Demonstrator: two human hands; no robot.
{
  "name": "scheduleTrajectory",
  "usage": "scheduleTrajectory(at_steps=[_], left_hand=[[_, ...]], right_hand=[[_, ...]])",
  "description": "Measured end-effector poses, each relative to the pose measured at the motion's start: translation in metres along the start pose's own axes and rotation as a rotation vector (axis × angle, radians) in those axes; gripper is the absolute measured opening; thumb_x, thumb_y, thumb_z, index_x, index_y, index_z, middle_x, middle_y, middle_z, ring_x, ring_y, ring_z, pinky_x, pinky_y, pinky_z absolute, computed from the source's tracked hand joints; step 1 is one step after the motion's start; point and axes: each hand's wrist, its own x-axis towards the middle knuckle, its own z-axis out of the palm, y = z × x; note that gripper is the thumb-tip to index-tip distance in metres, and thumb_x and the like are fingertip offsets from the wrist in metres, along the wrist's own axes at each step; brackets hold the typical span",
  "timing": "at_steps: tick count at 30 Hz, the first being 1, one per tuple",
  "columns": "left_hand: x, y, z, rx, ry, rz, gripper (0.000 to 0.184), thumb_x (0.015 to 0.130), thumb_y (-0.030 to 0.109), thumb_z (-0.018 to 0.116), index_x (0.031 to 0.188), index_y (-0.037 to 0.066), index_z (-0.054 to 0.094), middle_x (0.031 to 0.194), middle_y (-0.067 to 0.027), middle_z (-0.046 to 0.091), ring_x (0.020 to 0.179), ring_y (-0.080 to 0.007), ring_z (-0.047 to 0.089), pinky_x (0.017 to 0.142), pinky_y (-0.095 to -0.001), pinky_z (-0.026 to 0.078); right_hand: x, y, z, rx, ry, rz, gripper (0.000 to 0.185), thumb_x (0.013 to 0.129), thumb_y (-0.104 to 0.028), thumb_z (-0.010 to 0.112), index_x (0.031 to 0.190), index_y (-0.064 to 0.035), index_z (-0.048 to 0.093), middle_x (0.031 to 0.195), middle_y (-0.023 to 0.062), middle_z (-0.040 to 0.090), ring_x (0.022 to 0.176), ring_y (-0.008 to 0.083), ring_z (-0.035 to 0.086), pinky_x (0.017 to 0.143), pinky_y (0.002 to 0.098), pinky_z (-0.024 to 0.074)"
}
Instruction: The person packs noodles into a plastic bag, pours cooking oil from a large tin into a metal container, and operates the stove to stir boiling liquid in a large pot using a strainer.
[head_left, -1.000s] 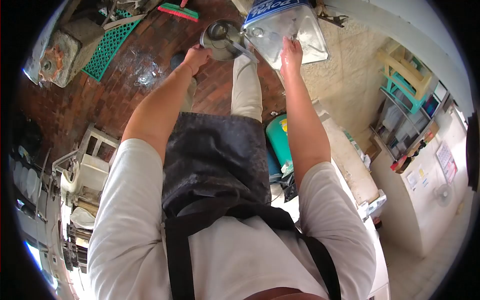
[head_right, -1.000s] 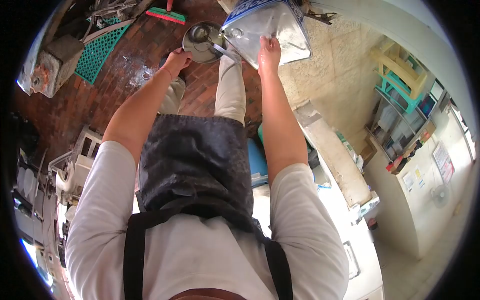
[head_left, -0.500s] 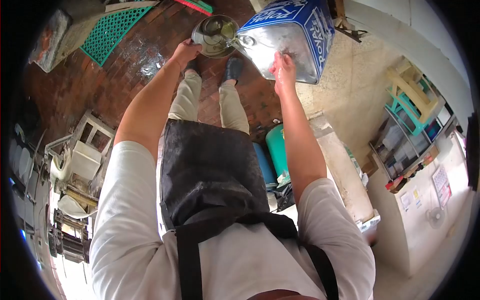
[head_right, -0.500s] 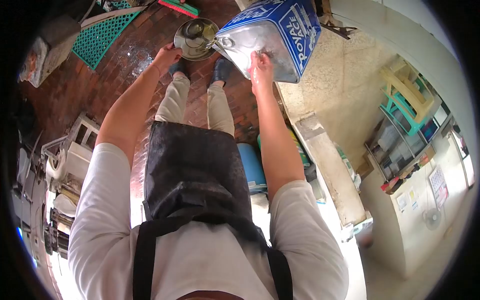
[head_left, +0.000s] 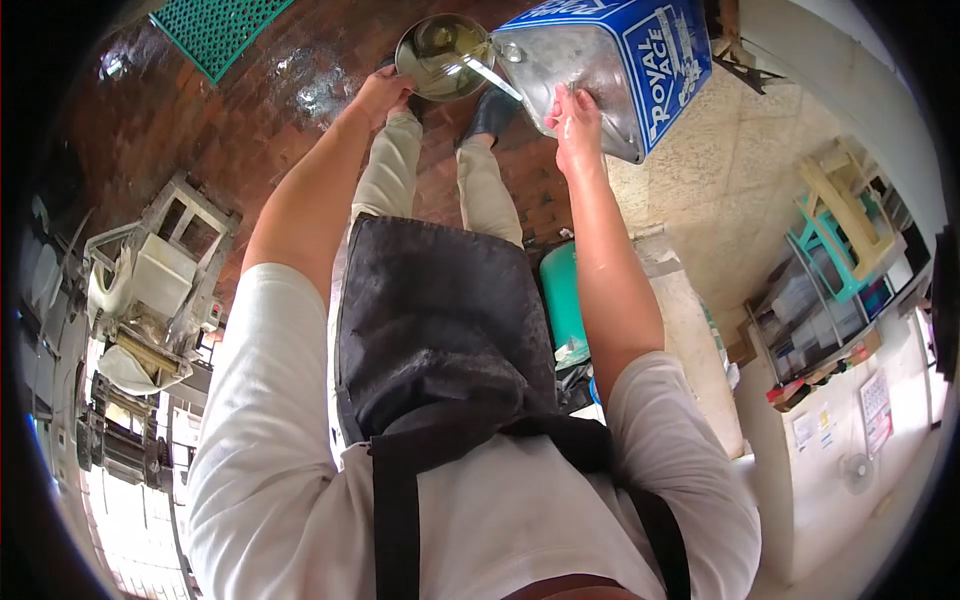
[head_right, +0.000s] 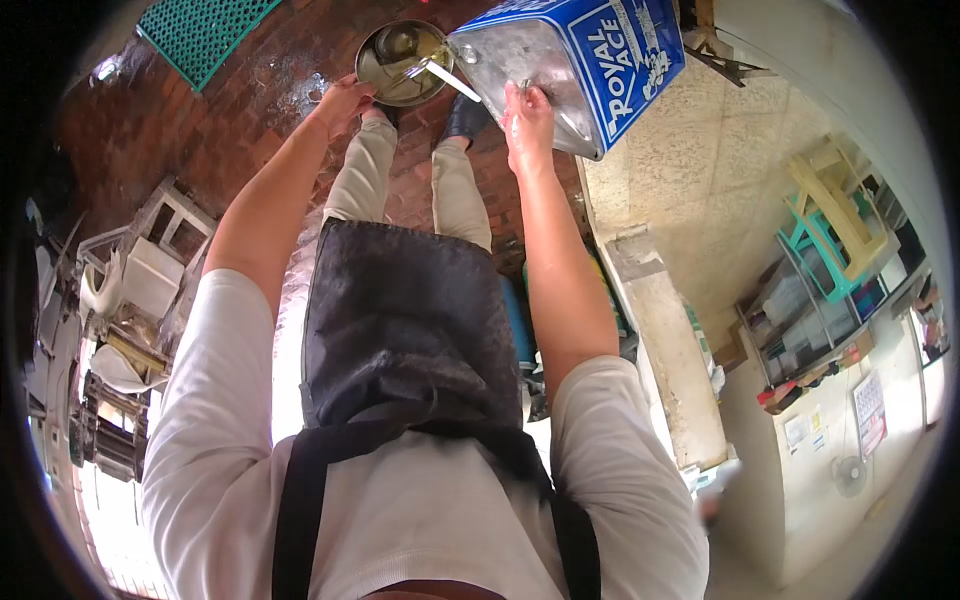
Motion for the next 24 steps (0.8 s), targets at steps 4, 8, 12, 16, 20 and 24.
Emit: scheduleTrajectory(at_steps=[4, 8, 12, 16, 20, 24], left_hand=[[-0.007, -0.002, 0.01, -0.103, 0.015, 0.003, 0.01, 0.082, 0.005, 0.063, 0.091, 0.008, 0.063, 0.075, 0.0014, 0.056, 0.063, -0.0072, 0.05, 0.056, -0.0218, 0.04], [-0.009, -0.003, 0.011, -0.094, -0.001, 0.008, 0.008, 0.082, 0.005, 0.063, 0.09, 0.008, 0.062, 0.077, 0.001, 0.057, 0.063, -0.0073, 0.049, 0.057, -0.0218, 0.042], [-0.006, -0.01, 0.01, -0.085, -0.006, -0.001, 0.008, 0.083, 0.006, 0.062, 0.091, 0.008, 0.062, 0.079, 0.001, 0.058, 0.064, -0.0077, 0.05, 0.059, -0.0219, 0.043], [-0.013, -0.007, 0.014, -0.097, 0.012, -0.039, 0.007, 0.087, 0.003, 0.059, 0.09, 0.009, 0.06, 0.085, -0.0012, 0.06, 0.074, -0.0119, 0.057, 0.065, -0.0244, 0.049], [-0.009, -0.015, 0.012, -0.084, 0.018, -0.03, 0.007, 0.087, 0.003, 0.059, 0.092, 0.009, 0.06, 0.086, -0.0019, 0.061, 0.075, -0.0123, 0.057, 0.065, -0.0248, 0.049], [-0.008, -0.016, 0.011, -0.075, 0.012, -0.039, 0.008, 0.087, 0.004, 0.059, 0.094, 0.009, 0.06, 0.087, -0.0023, 0.062, 0.075, -0.0122, 0.058, 0.066, -0.0247, 0.049]], right_hand=[[0.0, -0.007, -0.002, -0.033, -0.015, 0.021, 0.018, 0.094, -0.026, 0.064, 0.083, -0.0139, 0.055, 0.071, -0.0045, 0.051, 0.065, 0.0064, 0.05, 0.06, 0.0237, 0.0441], [-0.002, -0.01, -0.001, -0.027, -0.005, 0.015, 0.022, 0.093, -0.027, 0.065, 0.081, -0.0123, 0.053, 0.069, -0.0043, 0.049, 0.061, 0.0062, 0.047, 0.057, 0.023, 0.0408], [-0.001, -0.008, 0.001, 0.016, -0.003, 0.019, 0.023, 0.093, -0.025, 0.066, 0.08, -0.0112, 0.052, 0.067, -0.0041, 0.048, 0.059, 0.006, 0.045, 0.056, 0.0224, 0.039], [0.001, -0.005, 0.0, 0.008, -0.022, 0.016, 0.022, 0.093, -0.023, 0.065, 0.08, -0.0111, 0.052, 0.067, -0.0041, 0.048, 0.058, 0.0059, 0.046, 0.055, 0.0224, 0.0392], [-0.002, -0.005, 0.003, 0.014, -0.009, 0.018, 0.022, 0.093, -0.023, 0.065, 0.08, -0.0111, 0.052, 0.067, -0.004, 0.048, 0.058, 0.006, 0.046, 0.054, 0.0225, 0.0394], [-0.001, -0.005, 0.003, -0.008, -0.006, 0.013, 0.023, 0.094, -0.025, 0.064, 0.08, -0.0113, 0.052, 0.067, -0.004, 0.048, 0.058, 0.0059, 0.046, 0.054, 0.0226, 0.0395]])
